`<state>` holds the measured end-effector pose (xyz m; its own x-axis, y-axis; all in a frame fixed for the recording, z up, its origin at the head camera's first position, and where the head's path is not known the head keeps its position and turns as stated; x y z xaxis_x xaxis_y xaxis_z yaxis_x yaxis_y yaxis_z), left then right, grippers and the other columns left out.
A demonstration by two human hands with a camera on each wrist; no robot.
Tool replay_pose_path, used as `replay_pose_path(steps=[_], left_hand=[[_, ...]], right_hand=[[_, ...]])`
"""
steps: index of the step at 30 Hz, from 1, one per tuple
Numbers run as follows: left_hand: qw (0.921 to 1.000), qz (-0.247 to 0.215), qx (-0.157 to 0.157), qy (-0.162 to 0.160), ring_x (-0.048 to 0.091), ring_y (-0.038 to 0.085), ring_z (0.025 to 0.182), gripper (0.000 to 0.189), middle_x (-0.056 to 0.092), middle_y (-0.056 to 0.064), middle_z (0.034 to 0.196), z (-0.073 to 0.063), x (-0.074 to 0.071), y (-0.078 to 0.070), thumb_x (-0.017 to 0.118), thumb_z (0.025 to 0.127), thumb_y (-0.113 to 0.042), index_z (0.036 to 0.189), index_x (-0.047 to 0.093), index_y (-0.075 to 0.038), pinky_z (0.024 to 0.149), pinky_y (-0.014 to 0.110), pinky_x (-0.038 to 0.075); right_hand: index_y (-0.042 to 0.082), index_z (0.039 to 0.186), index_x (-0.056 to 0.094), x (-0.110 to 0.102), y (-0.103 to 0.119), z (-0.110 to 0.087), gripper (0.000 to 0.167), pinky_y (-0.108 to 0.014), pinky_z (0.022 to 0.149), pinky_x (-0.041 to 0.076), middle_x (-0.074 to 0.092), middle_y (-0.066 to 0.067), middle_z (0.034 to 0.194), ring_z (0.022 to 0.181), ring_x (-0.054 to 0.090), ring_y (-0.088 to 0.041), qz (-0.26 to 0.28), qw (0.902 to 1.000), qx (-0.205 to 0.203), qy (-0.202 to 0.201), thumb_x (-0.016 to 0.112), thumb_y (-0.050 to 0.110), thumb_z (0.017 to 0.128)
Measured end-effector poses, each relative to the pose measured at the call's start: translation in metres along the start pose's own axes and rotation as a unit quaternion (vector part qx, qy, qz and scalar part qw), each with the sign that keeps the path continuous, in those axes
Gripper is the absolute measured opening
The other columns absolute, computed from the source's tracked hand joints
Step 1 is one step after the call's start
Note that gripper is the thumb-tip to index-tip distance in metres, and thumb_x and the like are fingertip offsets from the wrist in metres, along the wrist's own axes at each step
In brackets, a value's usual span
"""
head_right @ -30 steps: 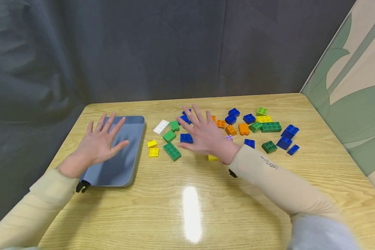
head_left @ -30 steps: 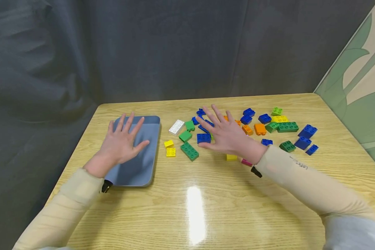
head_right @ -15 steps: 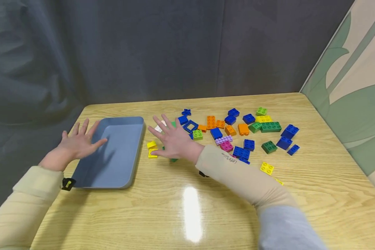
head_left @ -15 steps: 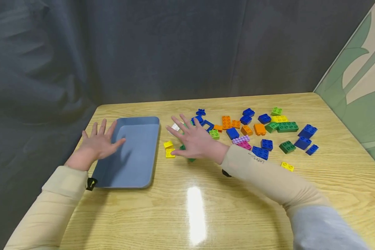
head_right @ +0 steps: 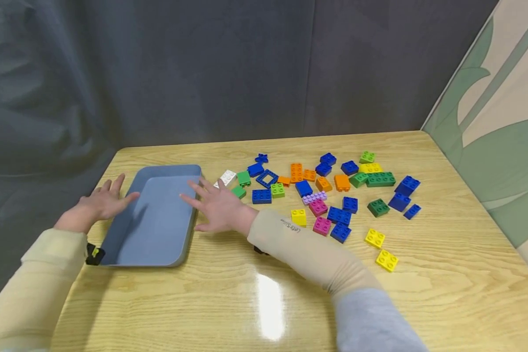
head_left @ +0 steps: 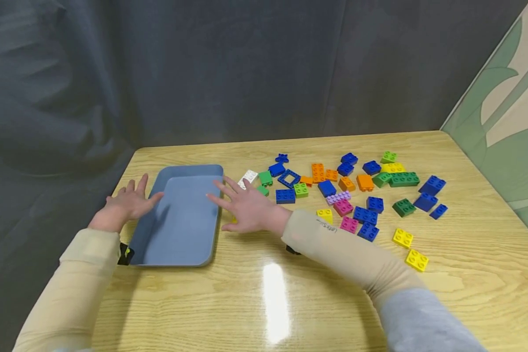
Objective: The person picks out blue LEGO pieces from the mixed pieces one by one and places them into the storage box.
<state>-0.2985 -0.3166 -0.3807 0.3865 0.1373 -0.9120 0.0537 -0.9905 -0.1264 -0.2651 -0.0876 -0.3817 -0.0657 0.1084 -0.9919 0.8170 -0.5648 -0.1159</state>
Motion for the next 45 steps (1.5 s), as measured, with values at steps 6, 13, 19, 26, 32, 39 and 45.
replay_pose_path(steps=[6, 13, 19, 26, 32, 39, 45], left_hand=[[0.9988, -0.025, -0.014, 0.039, 0.024, 0.064, 0.125, 0.093, 0.007, 0.048, 0.142, 0.004, 0.007, 0.004, 0.019, 0.098, -0.063, 0.147, -0.009, 0.011, 0.099, 0.068, 0.026], [0.9963, -0.051, 0.03, 0.063, 0.031, 0.059, 0.125, 0.072, 0.025, 0.049, 0.136, 0.019, 0.019, -0.002, 0.036, 0.103, -0.031, 0.139, 0.002, 0.021, 0.101, 0.06, 0.031], [0.9961, -0.034, 0.058, 0.056, 0.021, 0.059, 0.13, 0.067, 0.014, 0.051, 0.138, 0.025, 0.021, -0.007, 0.041, 0.101, -0.016, 0.134, 0.005, 0.03, 0.106, 0.06, 0.025], [0.9939, -0.059, 0.076, 0.055, 0.049, 0.051, 0.108, 0.053, 0.036, 0.048, 0.126, 0.03, 0.023, -0.007, 0.045, 0.099, -0.007, 0.13, 0.02, 0.028, 0.085, 0.051, 0.047], [0.9913, -0.081, 0.086, 0.059, 0.057, 0.035, 0.08, 0.046, 0.047, 0.04, 0.111, 0.032, 0.023, -0.013, 0.047, 0.099, -0.006, 0.126, 0.026, 0.025, 0.057, 0.035, 0.05], [0.9905, -0.074, 0.088, 0.076, 0.054, 0.025, 0.066, 0.043, 0.051, 0.026, 0.093, 0.032, 0.026, -0.024, 0.047, 0.1, -0.006, 0.126, 0.029, 0.022, 0.055, 0.032, 0.048], [0.986, -0.098, 0.096, 0.095, 0.05, 0.02, 0.058, 0.039, 0.049, 0.021, 0.087, 0.028, 0.029, -0.036, 0.044, 0.1, -0.005, 0.127, 0.028, 0.019, 0.052, 0.03, 0.047]], right_hand=[[0.023, 0.157, 0.011, 0.001, 0.029, 0.005, 0.076, -0.054, 0.109, 0.026, 0.005, -0.012, 0.161, 0.146, 0.01, -0.032, -0.009, 0.9979, -0.064, 0.003, 0.051, 0.049, 0.097], [0.02, 0.153, 0.03, 0.008, 0.046, 0.011, 0.06, -0.046, 0.108, 0.031, 0.022, -0.012, 0.158, 0.143, 0.024, -0.03, -0.014, 0.9953, -0.092, 0.029, 0.053, 0.022, 0.098], [0.021, 0.141, 0.051, 0.016, 0.05, 0.015, 0.039, -0.04, 0.105, 0.037, 0.047, -0.005, 0.143, 0.135, 0.038, -0.024, -0.045, 0.9939, -0.089, 0.047, 0.048, 0.015, 0.103], [0.021, 0.131, 0.061, 0.016, 0.047, 0.015, 0.033, -0.034, 0.097, 0.042, 0.058, -0.001, 0.126, 0.122, 0.046, -0.02, -0.061, 0.9935, -0.087, 0.04, 0.048, 0.011, 0.102], [0.019, 0.13, 0.062, 0.017, 0.039, 0.01, 0.033, -0.035, 0.095, 0.044, 0.058, -0.001, 0.124, 0.118, 0.047, -0.018, -0.049, 0.9942, -0.083, 0.048, 0.046, 0.009, 0.103], [0.018, 0.127, 0.064, 0.016, 0.032, 0.003, 0.032, -0.037, 0.097, 0.043, 0.058, -0.003, 0.126, 0.124, 0.046, -0.021, -0.036, 0.9952, -0.076, 0.049, 0.049, 0.007, 0.101], [0.018, 0.127, 0.064, 0.017, 0.027, -0.003, 0.032, -0.037, 0.097, 0.044, 0.059, -0.003, 0.128, 0.127, 0.045, -0.022, -0.038, 0.995, -0.075, 0.053, 0.051, 0.007, 0.1]])
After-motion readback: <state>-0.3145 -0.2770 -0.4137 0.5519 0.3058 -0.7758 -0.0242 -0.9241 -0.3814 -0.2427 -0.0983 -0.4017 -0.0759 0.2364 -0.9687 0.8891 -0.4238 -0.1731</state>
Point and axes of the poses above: each hand's wrist, its own z-axis towards the middle knuckle, its own x-axis out of the palm, y = z × x, the point moved 10 cm from there along z, towards the middle knuckle
